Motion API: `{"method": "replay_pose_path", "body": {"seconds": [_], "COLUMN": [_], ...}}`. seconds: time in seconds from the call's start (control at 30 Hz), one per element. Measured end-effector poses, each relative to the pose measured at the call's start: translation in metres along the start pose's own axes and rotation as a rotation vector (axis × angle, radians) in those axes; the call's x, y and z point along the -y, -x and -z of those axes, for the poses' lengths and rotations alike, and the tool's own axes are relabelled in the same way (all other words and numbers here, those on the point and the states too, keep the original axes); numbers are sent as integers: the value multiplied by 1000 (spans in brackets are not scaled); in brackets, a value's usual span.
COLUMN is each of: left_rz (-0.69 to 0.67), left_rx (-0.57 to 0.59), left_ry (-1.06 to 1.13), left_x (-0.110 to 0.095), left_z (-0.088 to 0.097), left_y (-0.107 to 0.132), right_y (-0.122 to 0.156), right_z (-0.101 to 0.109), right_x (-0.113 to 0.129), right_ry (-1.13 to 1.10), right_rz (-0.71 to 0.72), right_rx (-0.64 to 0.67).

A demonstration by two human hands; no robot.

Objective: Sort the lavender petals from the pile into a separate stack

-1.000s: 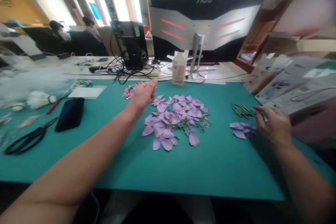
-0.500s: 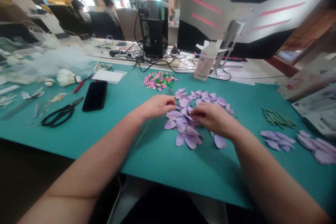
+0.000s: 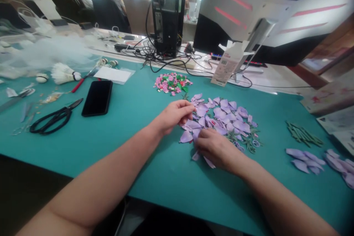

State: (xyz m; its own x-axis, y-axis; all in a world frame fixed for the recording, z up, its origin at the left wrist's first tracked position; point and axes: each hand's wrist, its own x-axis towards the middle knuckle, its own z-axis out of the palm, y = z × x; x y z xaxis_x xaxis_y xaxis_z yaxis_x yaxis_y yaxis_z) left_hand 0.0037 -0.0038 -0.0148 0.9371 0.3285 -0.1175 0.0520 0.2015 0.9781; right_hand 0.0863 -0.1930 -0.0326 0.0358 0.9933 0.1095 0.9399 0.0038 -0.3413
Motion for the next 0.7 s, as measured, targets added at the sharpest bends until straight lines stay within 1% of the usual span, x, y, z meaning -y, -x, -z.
{"method": "replay_pose_path", "body": {"seconds": [0.07,0.17,0.2,0.27,0.33,0.4,0.47,0.57,0.7], "left_rz": [44,115,144,202,237,249,243,207,183], "left_rx": [-10,-3,18,82,145,155,111,27,-25], "left_ry": [51,84,106,190,296,375,410,431,398], "left_x": [2,6,7,10,13,15,15,11,5], "left_z": [-3,-8,-10,-13,-15,-15,-12,-5,0], "left_y": [0,2,2,3,3,2,-1,-5,-6], "right_y": [-1,-8,-13,-22,-30,-32,-27,-10,10], "right_z": [7,18,21,23,24,26,30,37,39], "right_x": [-7,-18,-20,-23,-24,-27,-31,-37,-41], "right_ry": [-103,-306,-376,-497,-560,-552,-486,-362,-226], "right_rz": [-111,-366,-427,-482,-475,-458,-465,-511,-530], "right_rx": [-135,-385,-448,-517,-534,-543,-560,-552,-445]}}
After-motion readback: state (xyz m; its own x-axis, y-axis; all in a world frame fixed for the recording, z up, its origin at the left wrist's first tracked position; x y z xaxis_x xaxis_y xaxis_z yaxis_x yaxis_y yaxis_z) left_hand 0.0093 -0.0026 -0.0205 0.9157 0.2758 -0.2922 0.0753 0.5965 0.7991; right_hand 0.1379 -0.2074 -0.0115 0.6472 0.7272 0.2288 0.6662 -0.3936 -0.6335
